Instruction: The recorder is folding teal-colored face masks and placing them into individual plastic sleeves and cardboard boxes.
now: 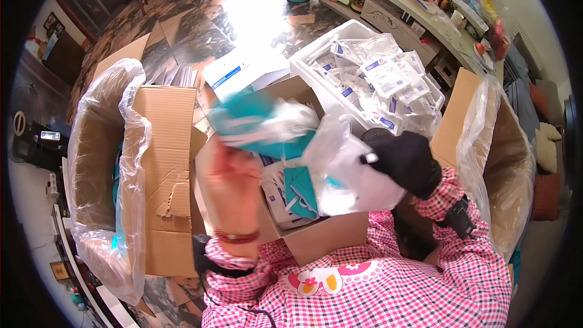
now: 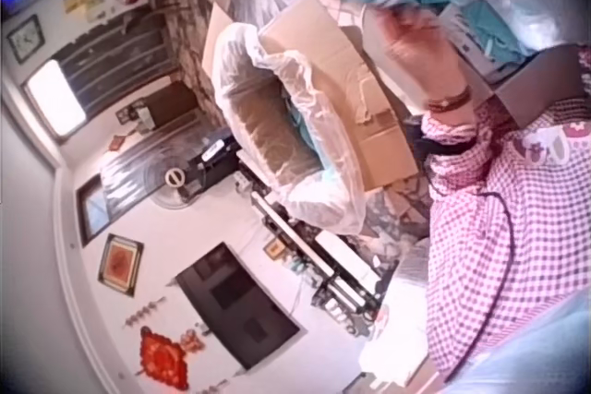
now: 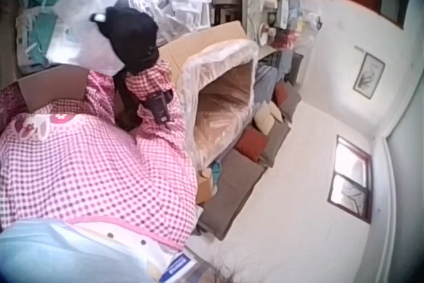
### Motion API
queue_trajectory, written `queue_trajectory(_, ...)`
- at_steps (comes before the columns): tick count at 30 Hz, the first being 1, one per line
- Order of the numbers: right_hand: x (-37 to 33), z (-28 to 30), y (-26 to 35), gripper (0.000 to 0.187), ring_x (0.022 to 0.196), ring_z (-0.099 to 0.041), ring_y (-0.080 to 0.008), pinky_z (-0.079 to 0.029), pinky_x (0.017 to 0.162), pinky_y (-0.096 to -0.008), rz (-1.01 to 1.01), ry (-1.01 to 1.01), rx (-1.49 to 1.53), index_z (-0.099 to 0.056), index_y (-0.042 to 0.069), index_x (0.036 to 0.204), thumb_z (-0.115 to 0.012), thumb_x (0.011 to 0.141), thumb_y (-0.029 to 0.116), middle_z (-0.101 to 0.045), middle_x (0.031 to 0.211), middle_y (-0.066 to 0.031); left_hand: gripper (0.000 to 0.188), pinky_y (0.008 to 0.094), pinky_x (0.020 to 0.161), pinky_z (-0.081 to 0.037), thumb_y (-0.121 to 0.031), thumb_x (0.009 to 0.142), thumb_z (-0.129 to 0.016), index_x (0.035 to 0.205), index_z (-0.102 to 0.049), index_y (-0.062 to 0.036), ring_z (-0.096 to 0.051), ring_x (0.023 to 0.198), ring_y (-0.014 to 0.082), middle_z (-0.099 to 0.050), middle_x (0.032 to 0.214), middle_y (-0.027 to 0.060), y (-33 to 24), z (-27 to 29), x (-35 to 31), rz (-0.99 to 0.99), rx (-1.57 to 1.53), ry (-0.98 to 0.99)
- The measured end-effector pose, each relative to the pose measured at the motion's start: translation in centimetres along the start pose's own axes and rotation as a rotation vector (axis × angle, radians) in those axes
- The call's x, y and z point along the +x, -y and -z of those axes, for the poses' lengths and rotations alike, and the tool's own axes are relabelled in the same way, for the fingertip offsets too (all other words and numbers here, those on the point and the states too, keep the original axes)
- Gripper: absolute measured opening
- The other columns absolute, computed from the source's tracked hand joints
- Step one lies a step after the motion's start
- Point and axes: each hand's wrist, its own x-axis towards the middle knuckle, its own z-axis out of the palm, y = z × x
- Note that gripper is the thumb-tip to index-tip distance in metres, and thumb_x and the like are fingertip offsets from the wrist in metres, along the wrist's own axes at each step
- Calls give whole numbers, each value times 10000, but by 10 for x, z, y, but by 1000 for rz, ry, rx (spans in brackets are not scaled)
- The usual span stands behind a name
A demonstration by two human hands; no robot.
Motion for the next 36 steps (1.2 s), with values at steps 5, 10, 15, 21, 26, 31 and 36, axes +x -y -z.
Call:
queue_trajectory(5, -36, 22, -96, 222, 681, -686, -302, -507, 584, -376, -354, -147, -310, -755, 125, 1106, -595, 983, 217, -726, 879, -132, 269, 322, 830, -495, -210, 977, -605, 1199, -615, -59, -609, 997, 168, -673, 1102, 51, -82, 16, -5, -260, 324, -3)
queue_trajectory(10, -14, 24, -192, 316, 823, -679, -355, -518, 700, -449, -743, -75, -411, -671, 115, 1191, -620, 949, 312, -686, 860, -146, 332, 354, 971, -464, -232, 954, -634, 1227, -628, -45, -605, 1079, 182, -650, 1190, 66, -67, 15, -10, -528, 1488, -130)
queue_trajectory(15, 11, -2, -178, 305, 898, -668, -329, -509, 780, -424, -385, -122, -659, -687, 66, 1112, -701, 878, 262, -700, 968, -127, 300, 300, 947, -504, -148, 978, -615, 1242, -604, -6, -608, 1079, 139, -637, 1162, 56, -59, 29, -22, -232, 910, -201)
queue_trajectory(21, 64, -73, -1, 106, 801, -649, -269, -510, 740, -403, 150, 53, 15, -685, 114, 853, -701, 763, 167, -638, 827, -91, 249, 290, 884, -550, -110, 993, -596, 1223, -594, -16, -630, 1003, 131, -643, 1102, 70, -46, 28, -25, -120, 836, -279)
queue_trajectory(26, 81, -138, 15, 110, 797, -672, -333, -527, 757, -423, 173, 212, 39, -695, 74, 825, -691, 754, 157, -674, 843, -143, 289, 302, 935, -539, -119, 1032, -492, 1276, -579, 8, -631, 1073, 161, -623, 1217, 91, -32, 44, -30, -54, 839, -217)
queue_trajectory(31, 85, -150, 4, 62, 703, -671, -325, -536, 661, -437, 151, 1, 25, -698, 79, 803, -672, 767, 122, -666, 767, -130, 422, 270, 808, -567, -88, 1007, -494, 1412, -460, 27, -659, 976, 136, -635, 1176, 95, -34, 40, -42, 132, 669, -272)
queue_trajectory(36, 108, -92, 7, 121, 713, -679, -323, -529, 624, -429, -256, -191, -34, -670, 99, 891, -590, 892, 190, -658, 758, -141, 438, 239, 746, -552, -129, 981, -549, 1383, -503, 38, -663, 877, 118, -660, 1034, 64, -47, 23, -51, 190, 587, -300)
